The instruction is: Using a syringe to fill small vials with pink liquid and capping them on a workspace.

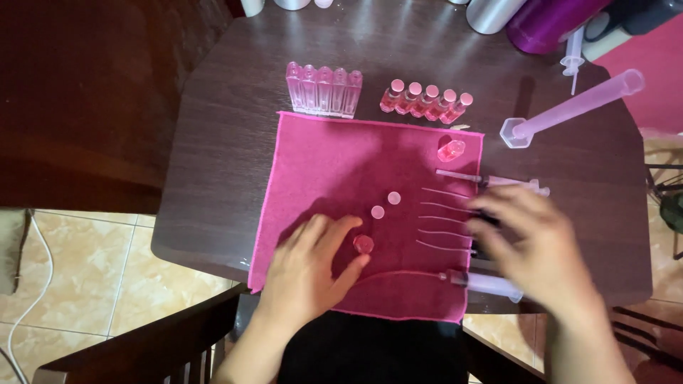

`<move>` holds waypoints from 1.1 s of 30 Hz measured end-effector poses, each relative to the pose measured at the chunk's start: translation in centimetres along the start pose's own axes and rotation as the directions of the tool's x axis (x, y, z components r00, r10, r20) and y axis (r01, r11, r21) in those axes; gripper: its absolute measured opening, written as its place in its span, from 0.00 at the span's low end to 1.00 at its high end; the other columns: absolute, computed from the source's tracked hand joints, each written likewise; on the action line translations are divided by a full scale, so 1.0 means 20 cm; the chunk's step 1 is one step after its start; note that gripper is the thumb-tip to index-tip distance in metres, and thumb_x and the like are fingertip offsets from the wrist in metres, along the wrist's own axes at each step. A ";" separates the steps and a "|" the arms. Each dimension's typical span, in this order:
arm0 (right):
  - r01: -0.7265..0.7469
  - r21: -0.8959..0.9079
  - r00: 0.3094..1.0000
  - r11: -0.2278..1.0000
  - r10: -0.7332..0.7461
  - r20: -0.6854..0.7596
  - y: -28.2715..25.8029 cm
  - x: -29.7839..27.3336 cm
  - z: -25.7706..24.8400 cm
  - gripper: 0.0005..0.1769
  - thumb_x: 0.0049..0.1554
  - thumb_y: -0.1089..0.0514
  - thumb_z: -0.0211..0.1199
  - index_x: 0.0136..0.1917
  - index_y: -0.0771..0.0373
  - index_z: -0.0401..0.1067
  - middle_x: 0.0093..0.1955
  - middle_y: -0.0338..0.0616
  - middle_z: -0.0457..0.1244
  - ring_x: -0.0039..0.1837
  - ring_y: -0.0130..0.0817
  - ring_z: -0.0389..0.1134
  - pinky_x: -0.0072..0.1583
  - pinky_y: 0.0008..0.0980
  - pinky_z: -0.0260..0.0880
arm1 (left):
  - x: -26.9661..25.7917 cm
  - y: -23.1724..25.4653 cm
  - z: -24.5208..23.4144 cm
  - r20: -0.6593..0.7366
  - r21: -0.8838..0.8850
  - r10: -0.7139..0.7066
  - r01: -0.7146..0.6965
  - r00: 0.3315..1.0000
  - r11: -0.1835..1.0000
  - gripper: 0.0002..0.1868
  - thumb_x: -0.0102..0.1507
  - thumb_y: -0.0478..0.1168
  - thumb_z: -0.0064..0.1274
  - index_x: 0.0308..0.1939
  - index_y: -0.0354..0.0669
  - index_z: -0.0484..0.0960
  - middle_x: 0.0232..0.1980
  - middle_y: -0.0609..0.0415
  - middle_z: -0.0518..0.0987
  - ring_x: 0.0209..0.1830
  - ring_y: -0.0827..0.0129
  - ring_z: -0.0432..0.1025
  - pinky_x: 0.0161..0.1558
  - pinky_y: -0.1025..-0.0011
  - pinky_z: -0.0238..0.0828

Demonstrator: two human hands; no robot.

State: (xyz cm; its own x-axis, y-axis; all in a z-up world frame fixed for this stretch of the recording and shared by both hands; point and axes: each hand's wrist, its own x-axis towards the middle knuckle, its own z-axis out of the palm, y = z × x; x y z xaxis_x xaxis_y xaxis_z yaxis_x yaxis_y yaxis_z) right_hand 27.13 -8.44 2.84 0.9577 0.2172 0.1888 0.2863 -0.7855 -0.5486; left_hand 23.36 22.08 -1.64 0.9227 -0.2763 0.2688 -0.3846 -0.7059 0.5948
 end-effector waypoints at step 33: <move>0.486 -0.171 0.812 0.857 -0.370 0.451 -0.29 0.03 0.45 0.12 0.60 0.56 0.61 0.57 0.56 0.76 0.46 0.39 0.61 0.40 0.41 0.68 0.38 0.43 0.74 | -0.07 -0.12 -0.03 -0.074 0.035 -0.113 0.116 0.991 0.993 0.15 0.62 0.51 0.61 0.50 0.55 0.83 0.41 0.62 0.77 0.36 0.59 0.76 0.33 0.58 0.74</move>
State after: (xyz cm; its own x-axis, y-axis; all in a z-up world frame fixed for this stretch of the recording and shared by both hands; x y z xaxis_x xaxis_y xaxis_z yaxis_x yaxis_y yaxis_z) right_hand 26.33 1.47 -1.11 0.6846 0.7289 -0.0112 0.7060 -0.6667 -0.2390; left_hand 22.99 24.48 -3.03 0.9559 -0.1459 0.2547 -0.2739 -0.7554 0.5953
